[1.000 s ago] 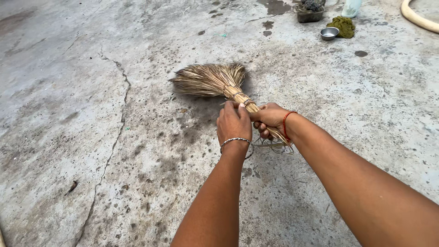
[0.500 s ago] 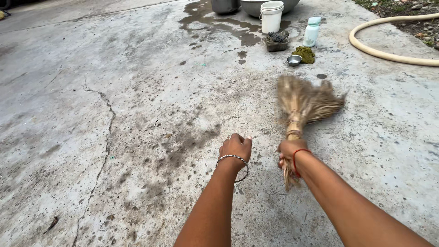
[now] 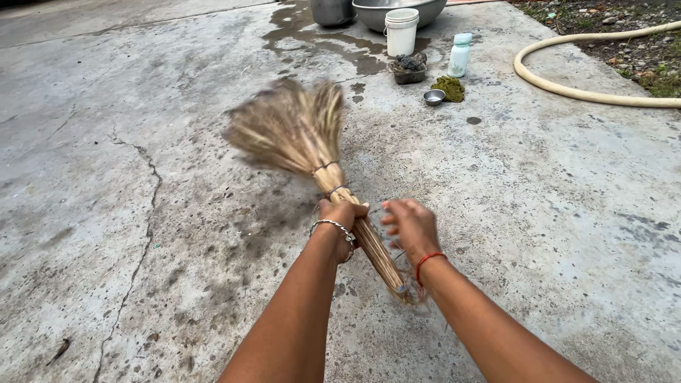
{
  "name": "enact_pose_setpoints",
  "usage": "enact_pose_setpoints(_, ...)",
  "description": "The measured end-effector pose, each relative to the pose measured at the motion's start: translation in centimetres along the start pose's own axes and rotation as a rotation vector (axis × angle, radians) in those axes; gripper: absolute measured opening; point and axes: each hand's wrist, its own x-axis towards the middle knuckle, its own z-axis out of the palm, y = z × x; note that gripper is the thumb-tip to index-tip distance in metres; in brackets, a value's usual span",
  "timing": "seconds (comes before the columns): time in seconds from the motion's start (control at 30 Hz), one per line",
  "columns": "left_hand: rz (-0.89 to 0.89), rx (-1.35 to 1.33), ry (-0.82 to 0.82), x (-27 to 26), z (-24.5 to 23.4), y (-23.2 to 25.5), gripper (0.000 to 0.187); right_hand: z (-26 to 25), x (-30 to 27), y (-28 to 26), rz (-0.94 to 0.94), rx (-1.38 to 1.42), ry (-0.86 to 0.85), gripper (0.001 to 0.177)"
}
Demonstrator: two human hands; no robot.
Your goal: The person cleans debris from the bristles of a handheld grass broom by hand and shakes it out over a concrete floor.
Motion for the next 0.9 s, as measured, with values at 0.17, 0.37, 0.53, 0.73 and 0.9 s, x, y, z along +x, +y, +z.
enact_pose_setpoints(0.17, 0.258, 0.365, -0.168, -1.6, 3.0, 0.0, 0.046, -4.4, 2.6, -2.1, -0.260, 0.051, 0.341, 0.004)
enact_pose_setpoints(0.37, 0.400, 1.641, -0.334, -6.1, 3.3, -0.7, 0.077, -3.5, 2.5, -2.2, -0.328, 0.081, 0.318, 0.005)
enact_pose_setpoints(0.53, 0.385, 1.880, -0.240, -5.7, -2.5, -2.4, 0.068, -2.1, 1.6, -1.5, -0.290, 0.029, 0.215, 0.008)
enact_pose_setpoints(0.73, 0.129, 1.620, 0.490, -2.6, -11.5, 2.4, 0.063, -2.7, 0.1, -2.7, -0.233, -0.057, 0.171, 0.011)
enact_pose_setpoints(0.9, 0.216, 1.532, 0.375, -5.1, -13.7, 4.6, 0.063, -3.2, -1.0, -4.8, -0.191, 0.024, 0.149, 0.010)
